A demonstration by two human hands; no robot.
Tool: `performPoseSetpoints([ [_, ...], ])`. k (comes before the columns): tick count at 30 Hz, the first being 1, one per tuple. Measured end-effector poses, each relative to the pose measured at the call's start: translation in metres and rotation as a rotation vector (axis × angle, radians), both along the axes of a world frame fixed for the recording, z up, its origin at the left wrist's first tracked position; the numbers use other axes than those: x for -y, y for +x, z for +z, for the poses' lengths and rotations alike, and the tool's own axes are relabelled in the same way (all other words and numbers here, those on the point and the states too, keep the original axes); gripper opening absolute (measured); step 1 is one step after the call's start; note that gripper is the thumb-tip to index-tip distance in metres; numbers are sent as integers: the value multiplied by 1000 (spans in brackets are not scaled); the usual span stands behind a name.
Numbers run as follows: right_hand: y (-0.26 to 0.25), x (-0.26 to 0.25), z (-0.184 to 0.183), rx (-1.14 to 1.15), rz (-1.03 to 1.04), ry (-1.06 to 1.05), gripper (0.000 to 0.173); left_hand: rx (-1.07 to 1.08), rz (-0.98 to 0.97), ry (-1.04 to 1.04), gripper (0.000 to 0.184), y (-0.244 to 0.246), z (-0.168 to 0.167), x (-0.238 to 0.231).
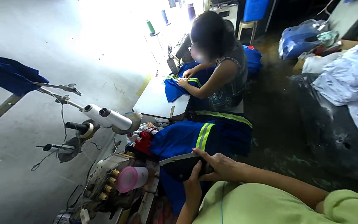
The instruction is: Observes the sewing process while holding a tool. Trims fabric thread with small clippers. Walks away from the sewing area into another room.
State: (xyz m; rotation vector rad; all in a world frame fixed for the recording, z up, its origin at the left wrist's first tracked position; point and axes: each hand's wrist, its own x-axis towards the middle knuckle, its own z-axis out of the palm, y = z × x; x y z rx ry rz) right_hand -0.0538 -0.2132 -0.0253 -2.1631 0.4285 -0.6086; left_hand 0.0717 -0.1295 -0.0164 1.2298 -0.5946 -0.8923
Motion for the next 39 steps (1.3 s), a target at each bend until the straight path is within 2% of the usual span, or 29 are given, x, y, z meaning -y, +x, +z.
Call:
performPoseSetpoints([
  [6,-1,2,-2,14,-38,-42,79,71,-1,-20,17,0,1,3],
  [13,-2,2,2,23,25,106,90,72,-135,-42,33,5,1,4],
  [23,-1,4,-6,59,-1,3,81,45,-47,32,15,2,2,5],
  [27,-2,6,-7,61,-10,-42,77,54,-17,11,15,1,-1,7],
  [31,-4,8,-7,50,15,33,82,139,-60,-7,20,3,-4,6],
  [39,-2,10,-7,112,107,113,86,39,-149,-17,21,9,-12,1],
])
